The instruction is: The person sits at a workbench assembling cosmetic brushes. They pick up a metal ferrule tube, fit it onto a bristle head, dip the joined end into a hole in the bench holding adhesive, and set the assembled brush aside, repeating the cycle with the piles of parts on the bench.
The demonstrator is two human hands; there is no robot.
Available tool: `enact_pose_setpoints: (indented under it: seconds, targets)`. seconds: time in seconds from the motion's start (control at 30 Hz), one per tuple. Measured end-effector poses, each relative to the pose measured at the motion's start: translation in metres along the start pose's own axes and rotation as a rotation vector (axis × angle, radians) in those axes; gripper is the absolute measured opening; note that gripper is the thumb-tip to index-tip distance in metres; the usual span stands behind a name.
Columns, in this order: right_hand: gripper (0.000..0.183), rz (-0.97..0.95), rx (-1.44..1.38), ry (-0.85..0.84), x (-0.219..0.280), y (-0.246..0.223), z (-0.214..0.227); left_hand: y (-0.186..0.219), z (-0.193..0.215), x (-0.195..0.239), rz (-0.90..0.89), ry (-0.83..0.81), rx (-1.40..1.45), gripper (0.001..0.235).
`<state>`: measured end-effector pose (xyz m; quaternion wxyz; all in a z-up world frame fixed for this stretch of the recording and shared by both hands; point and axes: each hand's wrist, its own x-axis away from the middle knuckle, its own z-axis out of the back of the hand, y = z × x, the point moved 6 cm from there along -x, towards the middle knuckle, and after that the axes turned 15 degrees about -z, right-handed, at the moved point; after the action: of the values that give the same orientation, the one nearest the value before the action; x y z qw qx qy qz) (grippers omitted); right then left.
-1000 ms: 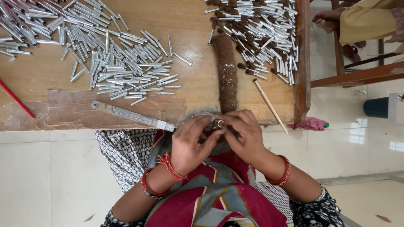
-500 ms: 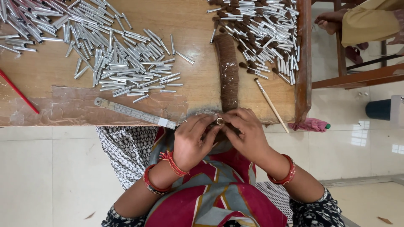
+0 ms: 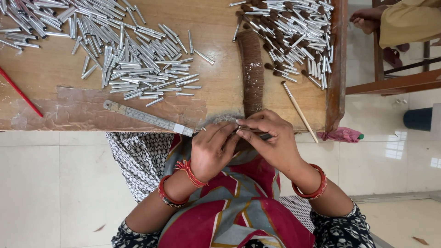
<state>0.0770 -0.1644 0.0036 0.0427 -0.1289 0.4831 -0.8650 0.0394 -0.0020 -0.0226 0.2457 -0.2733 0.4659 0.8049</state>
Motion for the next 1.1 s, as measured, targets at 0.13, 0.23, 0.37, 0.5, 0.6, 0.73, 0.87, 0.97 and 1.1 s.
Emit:
enact_pose_setpoints:
  seconds: [0.13,0.23,0.37,0.5,0.6,0.73,0.87,0.97,1.1]
  targets:
    - [0.022,-0.034,-0.053,-0.015,-0.002,0.006,-0.002,0.0,0.0,0.0,-0.011,-0.01,0.015,0.025]
    - [0.016,0.015,-0.082,-0.002,-0.001,0.012,-0.003,0.004,0.004,-0.004,-0.02,0.011,0.005,0.025]
    - [0.012,-0.027,-0.253,0.086,0.011,0.026,0.003,0.013,0.014,-0.009,0.069,0.015,0.103,0.029]
    - [0.011,-0.019,-0.511,0.081,0.036,0.027,0.004,0.004,0.003,0.012,0.35,-0.01,0.5,0.026]
    - [0.008,0.092,-0.538,0.075,0.051,0.027,-0.001,-0.009,-0.033,0.046,0.724,-0.083,1.134,0.025]
    - [0.011,0.075,-0.514,0.083,0.062,0.033,-0.007,0.002,-0.036,0.045,0.849,-0.145,1.393,0.025]
    - [0.012,0.127,-0.497,0.118,0.066,0.036,-0.008,0.002,-0.036,0.044,0.891,-0.135,1.462,0.022]
    - [0.011,0.16,-0.461,0.116,0.065,0.03,-0.007,0.0,-0.038,0.05,0.896,-0.132,1.445,0.02]
    - [0.011,0.129,-0.443,0.042,0.061,0.023,-0.002,-0.004,-0.036,0.049,0.884,-0.115,1.374,0.013]
